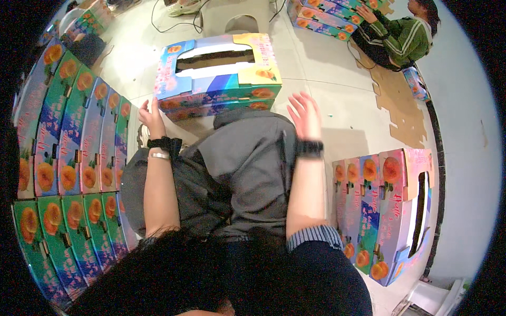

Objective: The recorder is sitting on the floor in a warehouse or factory setting, assembling printed cardboard fruit boxes.

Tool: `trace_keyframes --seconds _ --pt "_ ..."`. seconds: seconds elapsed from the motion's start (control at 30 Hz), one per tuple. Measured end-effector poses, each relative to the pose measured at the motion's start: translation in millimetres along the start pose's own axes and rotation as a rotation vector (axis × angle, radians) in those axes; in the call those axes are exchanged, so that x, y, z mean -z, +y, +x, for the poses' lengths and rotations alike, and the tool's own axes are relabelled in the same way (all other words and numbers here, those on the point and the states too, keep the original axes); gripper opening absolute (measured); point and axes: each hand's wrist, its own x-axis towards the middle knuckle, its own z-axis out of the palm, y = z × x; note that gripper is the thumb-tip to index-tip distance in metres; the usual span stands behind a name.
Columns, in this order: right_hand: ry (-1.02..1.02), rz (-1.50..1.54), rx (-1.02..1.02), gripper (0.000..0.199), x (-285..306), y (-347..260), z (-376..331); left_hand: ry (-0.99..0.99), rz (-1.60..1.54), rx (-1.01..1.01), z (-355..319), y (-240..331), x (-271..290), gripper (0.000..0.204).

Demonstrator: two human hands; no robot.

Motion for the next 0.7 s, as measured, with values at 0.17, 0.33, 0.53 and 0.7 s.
trace_keyframes --seconds 0.17,0.33,0.53,0.7 --pt "0.106 -0.465 0.098 0.024 41 -53 -108 -0.269 -0.390 0.045 -9 20 2 0.036" --pt "0.264 -0.729 0.152 0.015 79 -90 -171 -0.467 -0.316 -0.128 -54 70 2 0.025" --pt "0.619 -1.032 0.604 0.012 63 -138 -225 -0.663 -0.232 -0.530 -157 150 -34 0.027" --pt "1.144 -1.877 0.959 0.025 75 -183 -270 -0.905 -0.196 -0.849 -230 224 -21 0.042"
